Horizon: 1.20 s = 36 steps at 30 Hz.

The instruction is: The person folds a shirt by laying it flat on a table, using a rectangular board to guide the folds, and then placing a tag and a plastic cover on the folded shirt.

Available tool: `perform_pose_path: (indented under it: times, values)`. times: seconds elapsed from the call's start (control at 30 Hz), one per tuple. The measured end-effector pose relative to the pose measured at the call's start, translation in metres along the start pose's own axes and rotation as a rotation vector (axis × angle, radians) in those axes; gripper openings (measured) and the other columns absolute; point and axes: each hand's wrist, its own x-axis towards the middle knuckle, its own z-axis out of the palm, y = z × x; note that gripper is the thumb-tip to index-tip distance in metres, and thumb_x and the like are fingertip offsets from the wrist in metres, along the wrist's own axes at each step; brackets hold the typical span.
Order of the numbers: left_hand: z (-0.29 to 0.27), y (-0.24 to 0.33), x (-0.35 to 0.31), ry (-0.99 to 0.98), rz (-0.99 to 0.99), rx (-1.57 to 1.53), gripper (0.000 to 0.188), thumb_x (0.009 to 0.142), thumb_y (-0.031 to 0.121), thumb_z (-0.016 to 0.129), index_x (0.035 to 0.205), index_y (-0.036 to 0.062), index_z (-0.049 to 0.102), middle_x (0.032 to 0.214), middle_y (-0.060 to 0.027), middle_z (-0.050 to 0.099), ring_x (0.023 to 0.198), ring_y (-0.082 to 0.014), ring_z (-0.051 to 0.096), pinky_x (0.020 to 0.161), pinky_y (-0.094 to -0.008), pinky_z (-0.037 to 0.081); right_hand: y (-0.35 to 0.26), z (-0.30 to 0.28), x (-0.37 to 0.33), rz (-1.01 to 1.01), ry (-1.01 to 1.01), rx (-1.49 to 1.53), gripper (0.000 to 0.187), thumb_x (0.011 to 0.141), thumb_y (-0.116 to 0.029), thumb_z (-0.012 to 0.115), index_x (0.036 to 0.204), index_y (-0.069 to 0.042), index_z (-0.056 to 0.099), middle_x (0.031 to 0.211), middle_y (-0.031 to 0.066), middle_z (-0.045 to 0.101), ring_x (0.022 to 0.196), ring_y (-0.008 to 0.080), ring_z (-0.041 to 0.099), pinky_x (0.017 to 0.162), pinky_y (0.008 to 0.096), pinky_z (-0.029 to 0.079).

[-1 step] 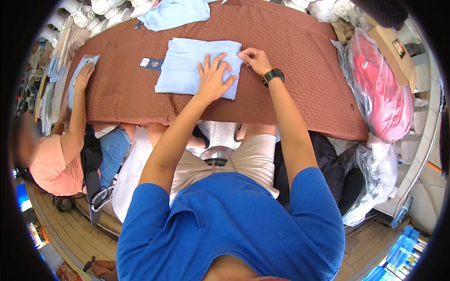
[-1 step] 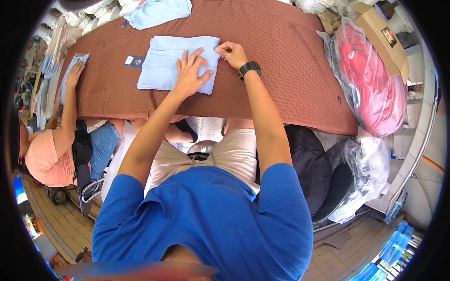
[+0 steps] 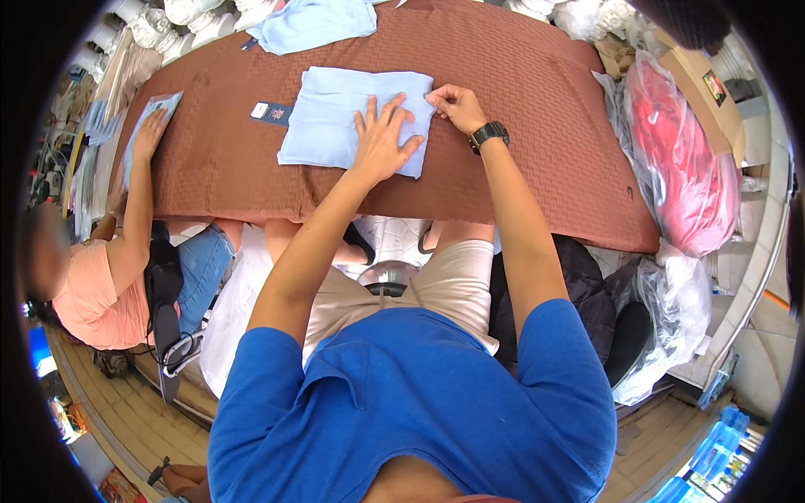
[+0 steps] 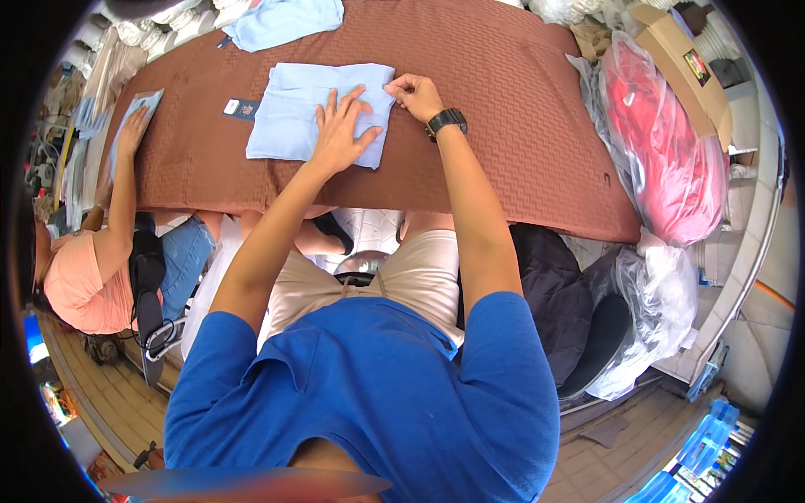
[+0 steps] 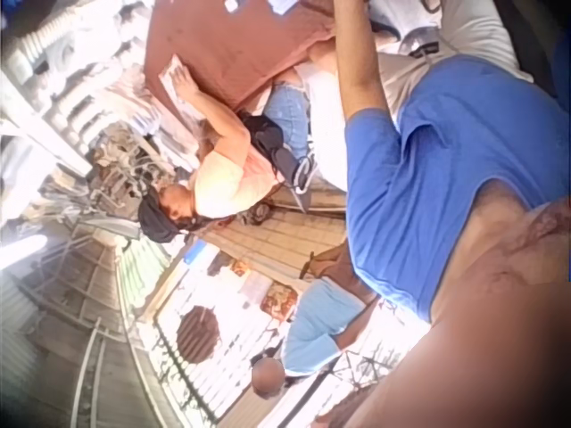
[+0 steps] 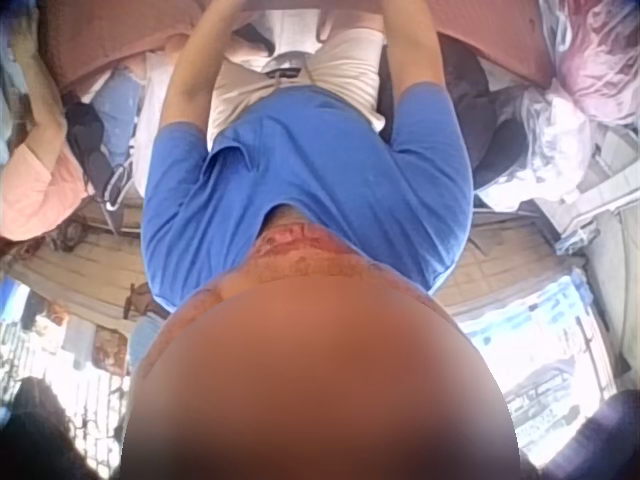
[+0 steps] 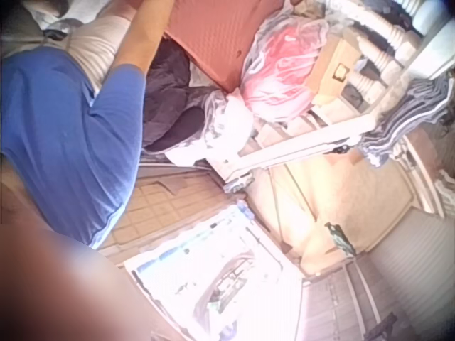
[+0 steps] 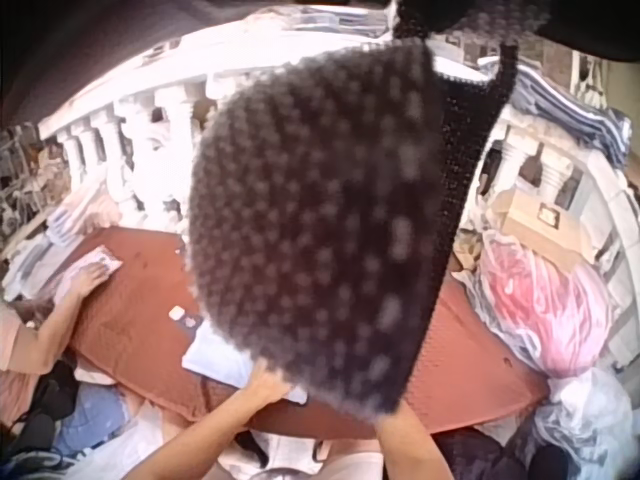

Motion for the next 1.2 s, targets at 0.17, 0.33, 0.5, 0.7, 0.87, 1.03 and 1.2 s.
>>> perform_pose_path:
  times: [0.17,0.33,0.5,0.7,0.87,1.03,1.2]
  values:
    - [-0.048,-0.032,-0.016,0.211,-0.052,-0.182,0.05,0.089,0.043,0.066,0.116,0.0015,0.056,0.134,-0.0184,0.048,0.125,-0.0434,0.042,0.103,-0.056,0.035,0.003,0.003,-0.002,-0.164,0.346,-0.174,0.014,0.09,-0.016,0.071,0.096,-0.003,0.07,0.088,0.0057,0.069,0.076,0.016,0.064,0.07,0.0305,0.053]
    - [-0.109,-0.091,-0.062,0.154,-0.754,0.289,0.065,0.087,0.051,0.067,0.12,-0.0034,0.052,0.12,-0.0269,0.052,0.11,-0.0428,0.054,0.092,-0.0505,0.046,-0.054,0.045,0.003,-0.536,0.266,-0.416,0.015,0.088,-0.014,0.068,0.099,-0.003,0.068,0.099,0.0107,0.067,0.081,0.0238,0.066,0.074,0.0344,0.053]
    - [-0.105,-0.123,-0.063,0.112,-0.811,-0.006,0.07,0.081,0.047,0.075,0.119,-0.0061,0.051,0.116,-0.0278,0.057,0.106,-0.043,0.058,0.092,-0.0469,0.047,-0.074,0.115,0.076,-0.524,-0.04,-0.557,0.033,0.091,-0.023,0.064,0.12,-0.008,0.064,0.125,0.0163,0.058,0.122,0.0356,0.05,0.102,0.0448,0.043]
    - [-0.095,-0.157,-0.061,0.172,-0.949,-0.407,0.039,0.076,0.028,0.083,0.092,-0.0025,0.064,0.096,-0.0205,0.07,0.087,-0.0295,0.068,0.079,-0.0405,0.053,-0.078,0.166,0.144,-0.12,-0.148,-0.916,0.064,0.084,-0.042,0.071,0.136,-0.008,0.056,0.14,0.0192,0.051,0.133,0.0341,0.046,0.109,0.0446,0.038]
    - [-0.101,-0.157,-0.059,0.067,-0.981,-0.591,0.028,0.077,0.016,0.081,0.094,0.0005,0.064,0.086,-0.0109,0.069,0.074,-0.0173,0.064,0.07,-0.0327,0.052,-0.07,0.161,0.179,-0.021,-0.401,-0.663,0.071,0.069,-0.048,0.083,0.119,0.0,0.067,0.12,0.0206,0.066,0.115,0.0315,0.061,0.1,0.0389,0.045]
    - [-0.112,-0.163,-0.056,0.089,-0.918,-0.669,0.027,0.08,0.012,0.078,0.1,-0.0009,0.065,0.091,-0.0125,0.071,0.078,-0.0201,0.067,0.073,-0.0343,0.053,-0.091,0.149,0.178,-0.089,-0.458,-0.586,0.061,0.075,-0.046,0.081,0.115,-0.002,0.069,0.113,0.0133,0.069,0.108,0.022,0.061,0.097,0.0343,0.045]
    - [-0.143,-0.117,0.02,0.275,-0.451,-0.449,0.027,0.08,0.008,0.075,0.103,-0.0018,0.067,0.1,-0.0176,0.072,0.092,-0.027,0.07,0.083,-0.0362,0.052,-0.118,0.044,0.161,-0.19,-0.159,-0.261,0.052,0.078,-0.034,0.083,0.116,-0.002,0.068,0.113,0.0099,0.068,0.104,0.0195,0.062,0.092,0.0337,0.048]
